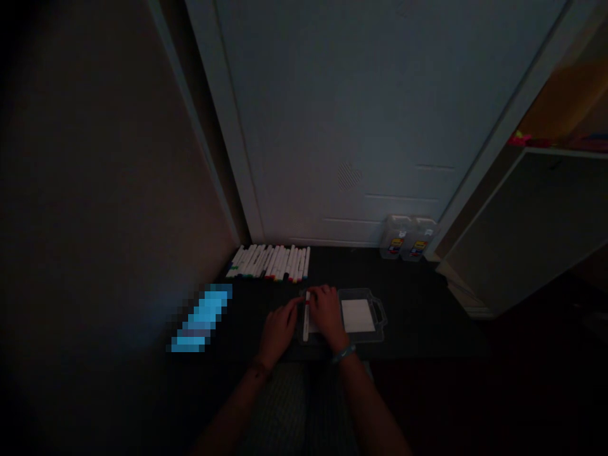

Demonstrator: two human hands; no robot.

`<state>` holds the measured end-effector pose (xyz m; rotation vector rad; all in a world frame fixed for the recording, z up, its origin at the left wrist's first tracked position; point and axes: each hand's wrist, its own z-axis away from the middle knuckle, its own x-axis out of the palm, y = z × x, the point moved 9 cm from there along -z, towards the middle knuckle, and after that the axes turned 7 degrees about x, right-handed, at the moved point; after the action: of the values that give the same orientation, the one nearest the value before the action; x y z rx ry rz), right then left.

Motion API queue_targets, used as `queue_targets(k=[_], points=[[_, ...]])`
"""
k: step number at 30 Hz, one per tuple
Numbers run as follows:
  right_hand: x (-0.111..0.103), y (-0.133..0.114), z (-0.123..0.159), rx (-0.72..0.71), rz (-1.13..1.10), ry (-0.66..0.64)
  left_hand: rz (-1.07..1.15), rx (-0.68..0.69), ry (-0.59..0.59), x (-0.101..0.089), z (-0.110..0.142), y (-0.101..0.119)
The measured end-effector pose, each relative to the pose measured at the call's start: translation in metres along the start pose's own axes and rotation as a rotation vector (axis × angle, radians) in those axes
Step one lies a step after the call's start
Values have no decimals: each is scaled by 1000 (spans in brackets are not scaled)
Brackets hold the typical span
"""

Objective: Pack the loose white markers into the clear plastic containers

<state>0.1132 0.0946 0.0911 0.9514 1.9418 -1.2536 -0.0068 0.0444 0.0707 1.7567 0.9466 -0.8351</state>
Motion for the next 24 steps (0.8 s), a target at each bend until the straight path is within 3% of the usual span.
queue_targets(k=[11,19,24], points=[[-14,-14,33,-213,7,-124,18,4,-3,3,0,-3],[-5,-15,40,-224,151,-115,135,-20,38,4,-4,-9],[-11,-12,48,-216,162,-90,172,-40,82,4,-4,-15]])
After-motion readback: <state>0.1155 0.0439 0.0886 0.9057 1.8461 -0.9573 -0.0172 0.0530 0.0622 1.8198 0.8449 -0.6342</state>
